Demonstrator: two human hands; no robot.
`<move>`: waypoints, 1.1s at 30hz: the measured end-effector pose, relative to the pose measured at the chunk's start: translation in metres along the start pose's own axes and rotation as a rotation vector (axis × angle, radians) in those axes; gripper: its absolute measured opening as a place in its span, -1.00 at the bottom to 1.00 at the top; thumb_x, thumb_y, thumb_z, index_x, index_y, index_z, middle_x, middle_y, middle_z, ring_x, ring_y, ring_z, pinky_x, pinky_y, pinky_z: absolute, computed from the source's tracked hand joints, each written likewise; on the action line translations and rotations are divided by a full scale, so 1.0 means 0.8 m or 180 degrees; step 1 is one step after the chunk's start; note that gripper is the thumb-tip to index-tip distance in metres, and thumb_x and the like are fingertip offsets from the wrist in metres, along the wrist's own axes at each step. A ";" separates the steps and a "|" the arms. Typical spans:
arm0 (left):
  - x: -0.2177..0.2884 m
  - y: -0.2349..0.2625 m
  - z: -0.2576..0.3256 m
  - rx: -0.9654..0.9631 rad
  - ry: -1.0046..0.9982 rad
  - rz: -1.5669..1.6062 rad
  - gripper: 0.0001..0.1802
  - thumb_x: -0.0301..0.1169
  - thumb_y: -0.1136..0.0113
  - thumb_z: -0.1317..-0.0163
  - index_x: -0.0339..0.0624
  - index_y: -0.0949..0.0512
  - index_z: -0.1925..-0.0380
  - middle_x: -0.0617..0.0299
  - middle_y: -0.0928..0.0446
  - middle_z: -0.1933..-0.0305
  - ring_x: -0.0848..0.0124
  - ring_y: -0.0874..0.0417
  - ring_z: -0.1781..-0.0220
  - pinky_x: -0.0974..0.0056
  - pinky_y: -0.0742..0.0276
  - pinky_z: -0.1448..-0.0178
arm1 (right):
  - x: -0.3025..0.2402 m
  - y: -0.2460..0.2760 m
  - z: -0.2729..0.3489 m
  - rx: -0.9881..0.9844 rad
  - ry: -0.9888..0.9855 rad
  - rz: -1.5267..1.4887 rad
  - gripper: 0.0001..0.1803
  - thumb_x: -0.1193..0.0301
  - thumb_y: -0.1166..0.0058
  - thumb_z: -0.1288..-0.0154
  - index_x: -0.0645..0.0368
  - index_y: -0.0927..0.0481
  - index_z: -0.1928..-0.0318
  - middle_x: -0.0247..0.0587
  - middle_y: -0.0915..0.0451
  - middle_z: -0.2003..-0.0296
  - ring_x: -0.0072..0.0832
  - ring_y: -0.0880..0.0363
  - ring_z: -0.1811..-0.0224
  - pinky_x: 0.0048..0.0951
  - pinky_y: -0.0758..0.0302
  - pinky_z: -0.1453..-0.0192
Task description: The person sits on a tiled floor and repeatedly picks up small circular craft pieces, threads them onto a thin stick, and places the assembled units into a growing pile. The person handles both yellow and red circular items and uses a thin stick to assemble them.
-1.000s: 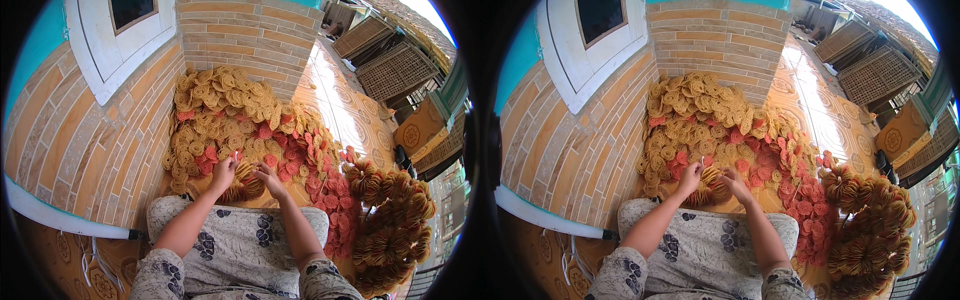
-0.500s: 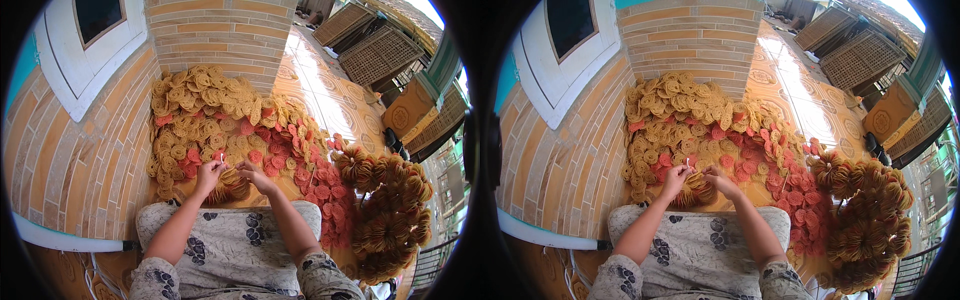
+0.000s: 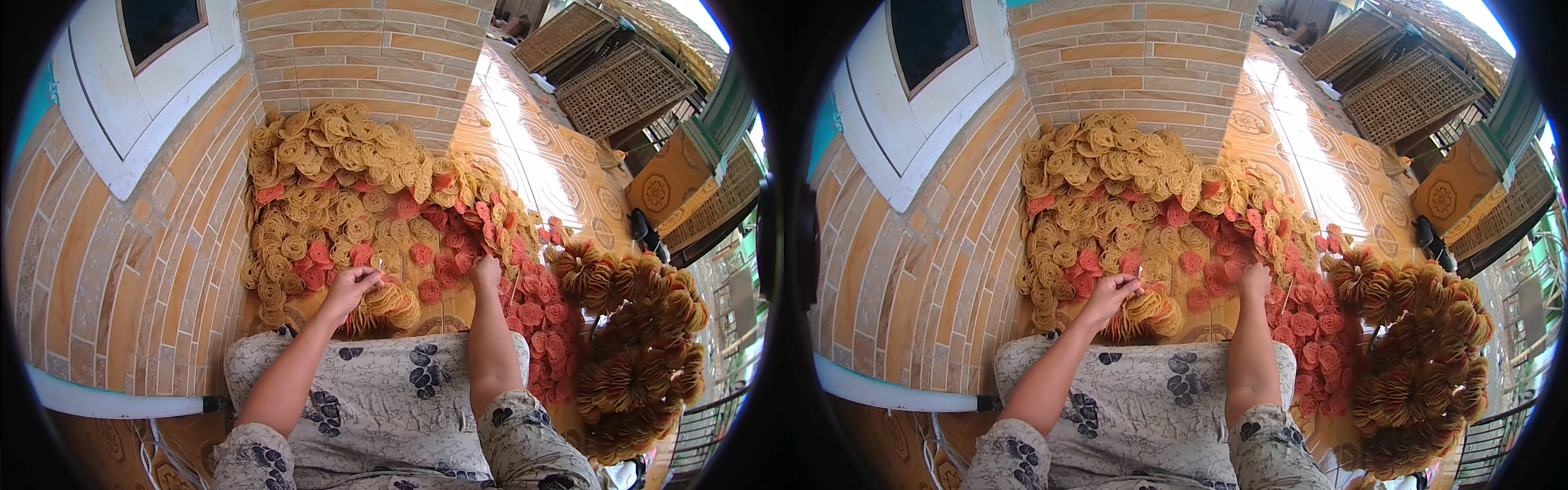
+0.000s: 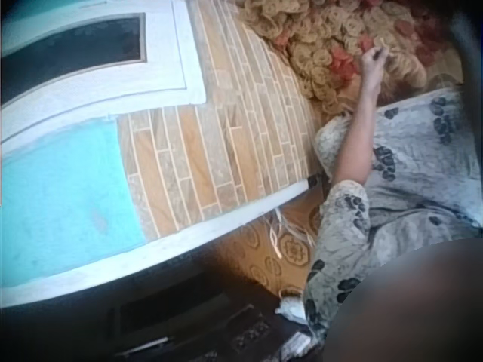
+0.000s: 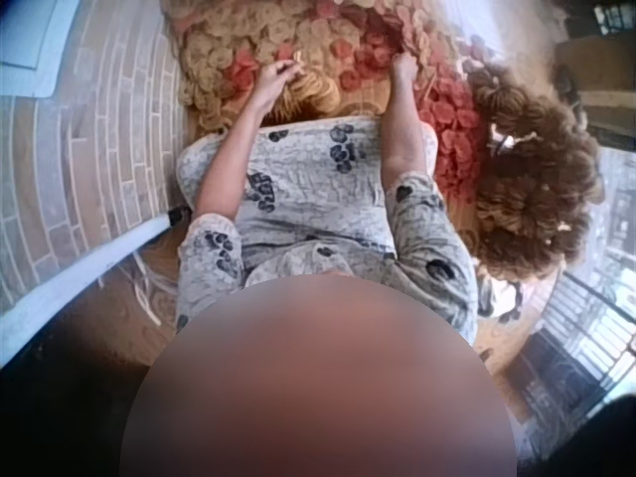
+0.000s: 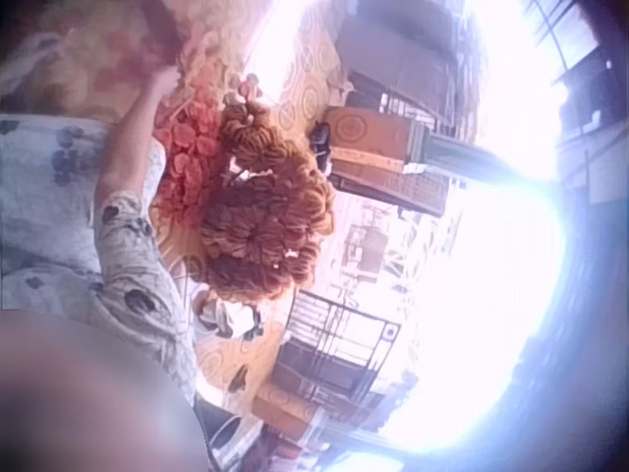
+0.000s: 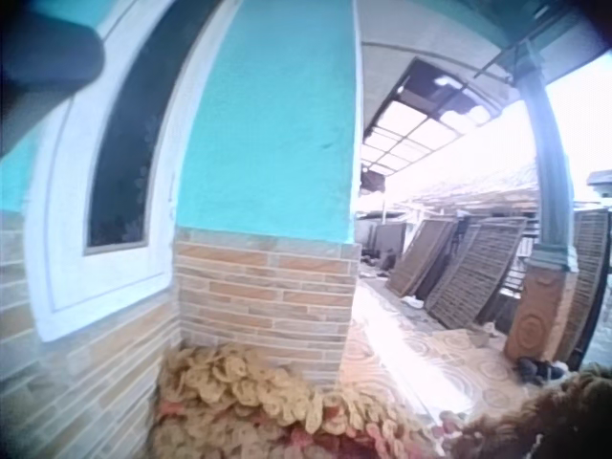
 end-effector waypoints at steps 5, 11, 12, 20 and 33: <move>0.008 0.003 0.000 0.0017 -0.0045 0.0208 -0.79 -0.39 -0.13 -0.34 -0.31 -0.61 0.17 0.28 -0.62 0.29 0.58 -0.56 0.22 0.43 -0.44 0.02 | -0.030 0.049 0.022 0.0715 0.0401 -0.0300 -0.78 0.46 -0.01 -0.27 0.33 -0.52 0.12 0.10 -0.57 0.20 -0.10 -0.59 0.11 -0.20 -0.50 0.03; 0.019 -0.008 0.001 -0.0059 -0.0274 -0.0300 -0.78 -0.39 -0.12 -0.34 -0.30 -0.63 0.17 0.32 -0.62 0.33 0.60 -0.55 0.25 0.45 -0.44 0.06 | -0.130 0.023 0.116 -0.1484 0.1656 -0.3293 -0.83 0.41 0.00 -0.42 0.30 -0.47 0.19 -0.34 -0.54 0.32 -0.64 -0.48 0.25 -0.56 -0.44 0.10; 0.020 -0.008 0.001 -0.0084 -0.0268 -0.0362 -0.78 -0.38 -0.12 -0.34 -0.31 -0.63 0.16 0.31 -0.62 0.33 0.61 -0.55 0.25 0.45 -0.44 0.06 | -0.142 0.021 0.132 -0.1790 0.1826 -0.3809 -0.85 0.42 0.03 -0.44 0.28 -0.47 0.20 -0.43 -0.50 0.33 -0.72 -0.44 0.26 -0.61 -0.42 0.10; 0.023 -0.006 0.006 -0.0069 -0.0407 -0.0602 -0.78 -0.38 -0.13 -0.34 -0.31 -0.64 0.18 0.33 -0.62 0.36 0.62 -0.53 0.28 0.46 -0.43 0.09 | -0.162 0.017 0.168 -0.2188 0.2004 -0.3770 -0.86 0.39 0.05 -0.46 0.21 -0.43 0.21 -0.50 -0.42 0.36 -0.73 -0.35 0.27 -0.64 -0.32 0.10; 0.017 -0.006 0.005 -0.0208 -0.0132 -0.0664 -0.77 -0.36 -0.16 -0.31 -0.30 -0.64 0.18 0.33 -0.62 0.35 0.60 -0.54 0.29 0.45 -0.43 0.13 | -0.161 0.031 0.171 -0.2354 0.2503 -0.3465 -0.85 0.40 0.04 -0.45 0.25 -0.40 0.16 -0.41 -0.47 0.29 -0.67 -0.40 0.20 -0.58 -0.37 0.06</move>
Point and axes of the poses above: each hand's wrist, its own z-axis away from the middle knuckle, its own y-axis out of the back of the hand, x = y × z, the point moved 5 cm from there along -z, towards the middle knuckle
